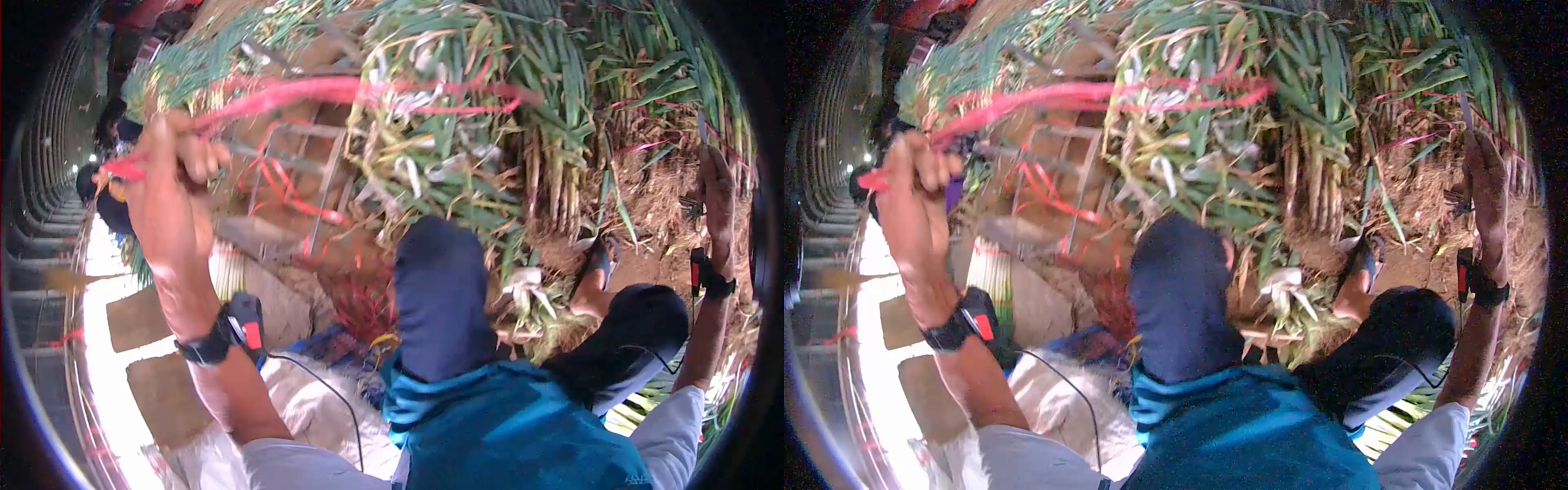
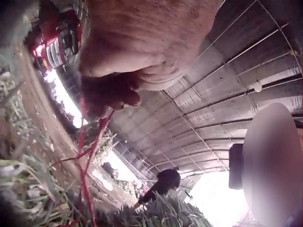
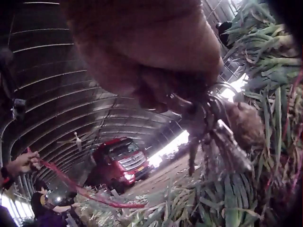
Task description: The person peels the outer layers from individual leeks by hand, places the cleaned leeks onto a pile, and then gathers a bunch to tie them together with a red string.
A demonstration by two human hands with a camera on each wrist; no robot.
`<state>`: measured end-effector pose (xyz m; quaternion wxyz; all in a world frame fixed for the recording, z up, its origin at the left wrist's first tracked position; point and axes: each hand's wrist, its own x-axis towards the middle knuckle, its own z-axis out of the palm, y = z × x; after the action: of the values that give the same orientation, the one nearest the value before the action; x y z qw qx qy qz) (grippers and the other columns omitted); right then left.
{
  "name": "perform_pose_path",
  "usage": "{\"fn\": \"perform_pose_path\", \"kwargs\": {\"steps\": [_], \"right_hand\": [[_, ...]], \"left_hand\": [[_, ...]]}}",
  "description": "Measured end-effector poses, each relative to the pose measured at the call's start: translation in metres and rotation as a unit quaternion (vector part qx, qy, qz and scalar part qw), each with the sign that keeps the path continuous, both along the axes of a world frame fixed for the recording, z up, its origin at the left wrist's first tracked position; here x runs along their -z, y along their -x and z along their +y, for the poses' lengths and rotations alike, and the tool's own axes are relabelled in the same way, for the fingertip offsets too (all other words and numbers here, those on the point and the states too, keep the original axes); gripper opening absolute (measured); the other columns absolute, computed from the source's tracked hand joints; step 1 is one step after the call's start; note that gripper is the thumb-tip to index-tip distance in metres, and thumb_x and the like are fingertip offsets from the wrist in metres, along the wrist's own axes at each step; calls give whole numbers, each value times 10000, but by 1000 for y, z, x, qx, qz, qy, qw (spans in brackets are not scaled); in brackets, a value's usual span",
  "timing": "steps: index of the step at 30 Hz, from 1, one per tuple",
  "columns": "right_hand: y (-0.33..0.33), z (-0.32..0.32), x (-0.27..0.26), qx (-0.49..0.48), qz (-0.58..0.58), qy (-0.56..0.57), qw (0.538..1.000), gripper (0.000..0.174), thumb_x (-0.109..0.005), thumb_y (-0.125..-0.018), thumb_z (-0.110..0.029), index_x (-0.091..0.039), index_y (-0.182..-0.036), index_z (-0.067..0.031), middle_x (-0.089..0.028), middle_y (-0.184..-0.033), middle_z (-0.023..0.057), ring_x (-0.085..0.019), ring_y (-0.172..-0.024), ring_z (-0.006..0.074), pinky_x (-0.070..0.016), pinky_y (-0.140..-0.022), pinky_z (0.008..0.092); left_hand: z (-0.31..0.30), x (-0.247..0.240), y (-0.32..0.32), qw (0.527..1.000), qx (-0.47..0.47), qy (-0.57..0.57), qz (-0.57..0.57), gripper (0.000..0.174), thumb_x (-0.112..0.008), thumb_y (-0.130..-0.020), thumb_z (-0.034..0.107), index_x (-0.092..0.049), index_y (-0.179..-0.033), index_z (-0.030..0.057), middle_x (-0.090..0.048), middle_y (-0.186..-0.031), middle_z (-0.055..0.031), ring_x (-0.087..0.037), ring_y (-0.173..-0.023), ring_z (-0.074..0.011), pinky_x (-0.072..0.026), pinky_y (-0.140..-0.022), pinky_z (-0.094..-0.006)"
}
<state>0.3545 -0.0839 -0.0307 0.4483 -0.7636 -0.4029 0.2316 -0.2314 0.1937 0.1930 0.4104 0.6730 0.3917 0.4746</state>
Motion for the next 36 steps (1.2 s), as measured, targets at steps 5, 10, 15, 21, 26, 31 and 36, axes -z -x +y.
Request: {"fn": "perform_pose_path", "kwargs": {"steps": [5, 10, 15, 21, 26, 31, 36], "right_hand": [[66, -5, -46, 44, -68, -62, 995, 266, -528, -1007, -259, -604, -1170, -62, -415, -638, -77, -341, -494, 11, -276, -422, 211], [86, 5, -76, 76, -113, -92, 986, 289, -535, -1003, -270, -643, -1161, -54, -437, -630, -66, -370, -499, 17, -281, -434, 215], [87, 11, -74, 76, -135, -99, 983, 295, -542, -1000, -290, -647, -1131, -48, -425, -625, -61, -359, -495, 26, -279, -441, 224], [73, 1, -45, 122, -75, -106, 984, 269, -534, -1002, -270, -646, -1104, -48, -433, -623, -65, -382, -493, 34, -310, -444, 215], [30, -53, -39, 170, -177, -141, 959, 282, -546, -992, -266, -635, -1132, -39, -553, -764, -9, -490, -646, 70, -406, -579, 247], [61, -173, -131, 274, -102, -213, 932, 305, -588, -975, -286, -681, -1001, 4, -652, -823, 27, -579, -778, 103, -478, -750, 269], [57, -339, -88, 397, -154, -115, 897, 269, -626, -956, -253, -683, -883, 0, -610, -709, -27, -520, -664, 44, -442, -600, 246]], "left_hand": [[-75, -4, 112, 932, -187, -48, 305, 280, -482, -1009, 219, -585, -970, -38, -525, -654, -56, -515, -595, -177, -451, -615, -350], [-85, 44, 209, 737, -171, -93, 647, 219, -508, -907, 95, -608, -1054, -33, -641, -781, -218, -626, -758, -417, -486, -701, -484], [-88, 167, 249, 709, -30, 190, 678, 253, -561, -837, 138, -697, -1018, 26, -659, -870, -259, -652, -888, -413, -499, -749, -511], [-151, 304, 212, 619, 171, 270, 717, 408, -562, -823, 298, -627, -1207, 176, -626, -1204, -199, -600, -1109, -386, -509, -884, -470], [-141, 344, 182, 667, 109, 178, 715, 420, -557, -847, 324, -601, -1235, 167, -617, -1223, -191, -593, -1109, -386, -490, -904, -469], [-25, 314, 91, 709, 124, 29, 693, 414, -557, -876, 329, -600, -1234, 127, -620, -1210, -197, -590, -1090, -391, -479, -906, -470], [18, 212, -21, 715, 73, -134, 682, 414, -557, -904, 334, -598, -1234, 87, -623, -1196, -204, -587, -1071, -396, -468, -907, -472]]}}
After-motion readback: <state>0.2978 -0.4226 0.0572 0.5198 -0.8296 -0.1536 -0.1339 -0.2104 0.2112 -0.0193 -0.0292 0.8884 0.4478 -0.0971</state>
